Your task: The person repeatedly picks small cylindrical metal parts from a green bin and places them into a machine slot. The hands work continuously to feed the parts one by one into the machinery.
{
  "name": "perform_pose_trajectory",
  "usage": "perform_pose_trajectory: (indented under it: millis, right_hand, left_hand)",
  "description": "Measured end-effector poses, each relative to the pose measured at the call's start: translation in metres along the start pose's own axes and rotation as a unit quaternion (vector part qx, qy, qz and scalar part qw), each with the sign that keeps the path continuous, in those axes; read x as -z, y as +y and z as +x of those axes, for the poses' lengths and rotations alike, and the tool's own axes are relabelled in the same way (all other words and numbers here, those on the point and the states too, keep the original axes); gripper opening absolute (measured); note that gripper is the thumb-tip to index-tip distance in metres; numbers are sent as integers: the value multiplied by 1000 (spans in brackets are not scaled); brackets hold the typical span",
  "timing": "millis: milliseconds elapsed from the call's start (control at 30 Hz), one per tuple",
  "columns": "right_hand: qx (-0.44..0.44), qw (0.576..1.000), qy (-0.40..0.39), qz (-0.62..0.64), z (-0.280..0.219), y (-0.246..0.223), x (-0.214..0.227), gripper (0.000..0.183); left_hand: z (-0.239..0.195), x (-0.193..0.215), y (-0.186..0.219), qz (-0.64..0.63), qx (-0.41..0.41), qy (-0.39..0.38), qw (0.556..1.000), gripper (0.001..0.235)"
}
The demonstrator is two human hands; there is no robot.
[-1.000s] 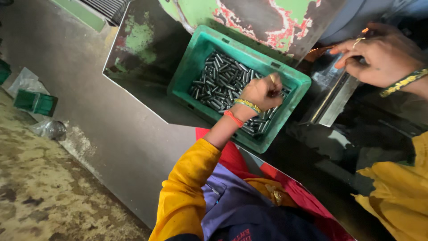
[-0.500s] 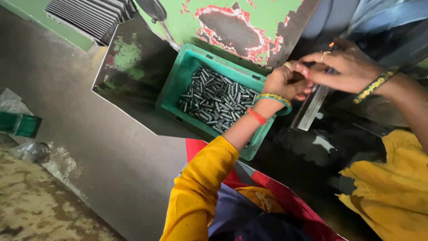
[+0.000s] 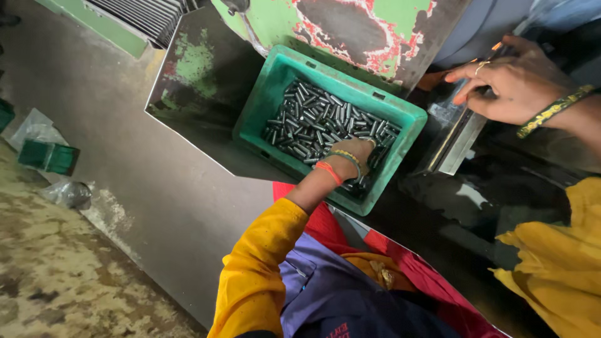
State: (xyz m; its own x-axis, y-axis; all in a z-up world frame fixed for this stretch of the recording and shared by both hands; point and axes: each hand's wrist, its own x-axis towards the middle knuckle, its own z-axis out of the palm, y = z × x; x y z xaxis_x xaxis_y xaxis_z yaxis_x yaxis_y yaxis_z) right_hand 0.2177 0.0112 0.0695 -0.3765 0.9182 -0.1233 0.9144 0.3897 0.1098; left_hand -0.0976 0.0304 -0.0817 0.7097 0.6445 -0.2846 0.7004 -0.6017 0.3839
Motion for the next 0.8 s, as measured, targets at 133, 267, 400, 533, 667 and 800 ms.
perform_pose_trajectory:
  millis: [133, 267, 400, 533, 667, 800]
  right_hand:
    - [7, 997, 27, 75, 0, -1, 8, 46]
    - [1, 996, 38, 84, -1, -4, 13, 47]
    - [-18, 997, 30, 73, 0, -5, 14, 42]
    - [-16, 994, 46, 98, 0, -3, 10, 41]
    - [3, 984, 79, 163, 1, 3, 11, 37]
    - [26, 948, 73, 308, 0, 9, 14, 34]
  left_hand:
    - [10, -21, -14, 1, 5, 18, 1000, 29]
    - [10, -5, -11, -44, 7, 93, 995, 30]
    - [-2, 36, 11, -194, 30, 280, 940, 16]
    - [-6, 56, 64, -433, -105, 345, 826, 15]
    - [7, 60, 108, -480, -148, 325, 801, 18]
    - [18, 54, 119, -432, -147, 354, 816, 20]
